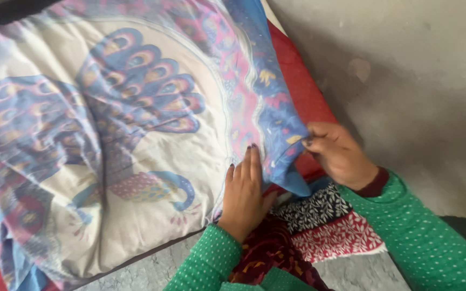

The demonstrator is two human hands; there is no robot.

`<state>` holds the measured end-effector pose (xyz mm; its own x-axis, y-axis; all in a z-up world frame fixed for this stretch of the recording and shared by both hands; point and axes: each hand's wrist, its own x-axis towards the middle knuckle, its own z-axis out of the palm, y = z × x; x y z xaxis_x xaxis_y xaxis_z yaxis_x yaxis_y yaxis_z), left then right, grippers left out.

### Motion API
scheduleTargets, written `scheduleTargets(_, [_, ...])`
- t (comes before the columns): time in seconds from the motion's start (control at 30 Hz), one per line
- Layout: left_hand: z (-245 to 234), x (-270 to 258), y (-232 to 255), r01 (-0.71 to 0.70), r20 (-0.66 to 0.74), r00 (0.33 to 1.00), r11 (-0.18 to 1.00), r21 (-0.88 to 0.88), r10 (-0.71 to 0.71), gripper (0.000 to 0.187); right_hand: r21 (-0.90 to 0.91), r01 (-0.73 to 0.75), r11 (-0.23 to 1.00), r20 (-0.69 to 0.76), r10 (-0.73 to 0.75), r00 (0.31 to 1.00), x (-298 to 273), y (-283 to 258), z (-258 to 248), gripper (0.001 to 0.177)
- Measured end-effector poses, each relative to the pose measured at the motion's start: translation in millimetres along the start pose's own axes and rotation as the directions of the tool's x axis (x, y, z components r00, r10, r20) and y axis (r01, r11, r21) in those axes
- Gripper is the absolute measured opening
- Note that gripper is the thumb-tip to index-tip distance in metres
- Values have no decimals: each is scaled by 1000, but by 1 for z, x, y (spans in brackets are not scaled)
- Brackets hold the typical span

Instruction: The person folds a large patterned bedsheet on a red mattress, smoothing and aligning the fabric. They also handle and place two patterned pillows at the head of the bed.

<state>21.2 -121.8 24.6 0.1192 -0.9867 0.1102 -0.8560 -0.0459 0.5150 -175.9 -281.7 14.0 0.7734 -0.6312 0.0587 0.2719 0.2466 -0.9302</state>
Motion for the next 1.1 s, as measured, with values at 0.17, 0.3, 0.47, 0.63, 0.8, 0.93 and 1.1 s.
scheduleTargets(0.17, [-8, 0, -60, 252, -22, 968, 966, 62, -251, 89, -8, 226, 974, -154, -224, 962, 18, -92, 43, 19])
scheduleTargets(0.3, [-26, -22, -126, 329, -268, 919, 938, 115, -289, 67, 69, 359, 931, -236, -334, 912, 33, -140, 46, 19])
scheduleTargets(0.47, [-78, -54, -172, 577, -516, 725, 812, 90, -457, 35, -640, 348, 685, -264, -621, 738, 67, -142, -12, 24])
scheduleTargets(0.63, [-113, -39, -155, 392, -682, 663, 919, -33, -307, 17, -997, 24, 76, -40, -743, 669, 92, -102, -26, 14])
scheduleTargets(0.8, [-121, -8, -103, 196, -694, 712, 979, 50, -107, 18, -865, 464, 191, 344, -447, 826, 90, -24, 110, 71])
scheduleTargets(0.93, [-111, 4, -73, 30, -592, 797, 970, 243, 124, 8, -856, 512, 65, 434, -447, 782, 83, 24, 176, 82])
scheduleTargets(1.1, [-113, -4, -82, 58, -492, 851, 899, 434, 183, 9, -955, 287, -80, 288, -487, 825, 116, 47, 121, 40])
